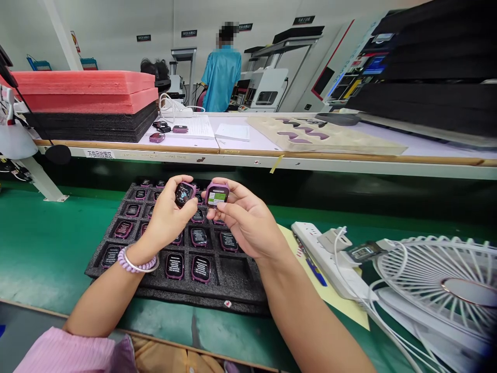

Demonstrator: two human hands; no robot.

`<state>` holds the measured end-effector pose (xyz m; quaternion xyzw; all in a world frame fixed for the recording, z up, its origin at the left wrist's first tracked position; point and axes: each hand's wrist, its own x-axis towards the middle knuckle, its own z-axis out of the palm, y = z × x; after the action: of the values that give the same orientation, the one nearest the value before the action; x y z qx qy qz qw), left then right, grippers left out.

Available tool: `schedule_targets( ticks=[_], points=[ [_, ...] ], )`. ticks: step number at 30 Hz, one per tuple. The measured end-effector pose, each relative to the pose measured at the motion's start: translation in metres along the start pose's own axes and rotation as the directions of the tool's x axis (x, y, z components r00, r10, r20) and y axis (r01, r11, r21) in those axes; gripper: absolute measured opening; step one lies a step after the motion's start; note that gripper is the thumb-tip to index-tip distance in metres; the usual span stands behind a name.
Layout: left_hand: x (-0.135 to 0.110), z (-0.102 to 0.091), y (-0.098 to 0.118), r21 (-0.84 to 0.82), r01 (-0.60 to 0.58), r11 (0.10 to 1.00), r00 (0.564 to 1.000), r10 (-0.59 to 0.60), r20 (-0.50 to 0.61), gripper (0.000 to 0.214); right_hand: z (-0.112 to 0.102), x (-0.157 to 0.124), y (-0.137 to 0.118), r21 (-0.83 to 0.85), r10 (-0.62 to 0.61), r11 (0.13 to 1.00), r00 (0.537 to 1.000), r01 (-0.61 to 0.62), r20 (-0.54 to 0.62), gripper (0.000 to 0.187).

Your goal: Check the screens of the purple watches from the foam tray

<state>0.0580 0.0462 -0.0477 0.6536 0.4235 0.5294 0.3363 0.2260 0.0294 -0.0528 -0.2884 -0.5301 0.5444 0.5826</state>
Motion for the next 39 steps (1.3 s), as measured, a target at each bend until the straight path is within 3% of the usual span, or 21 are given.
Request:
schedule_targets(
  ticks=[39],
  points=[
    [0.0001, -0.0008, -0.0004, -0.022, 0.028, 0.999, 1.0, -0.028, -0.009, 0.037, 0.001, -0.0008, -0.0006, -0.042, -0.006, 0.999, 1.0, 0.006, 0.008, 0.044]
  ],
)
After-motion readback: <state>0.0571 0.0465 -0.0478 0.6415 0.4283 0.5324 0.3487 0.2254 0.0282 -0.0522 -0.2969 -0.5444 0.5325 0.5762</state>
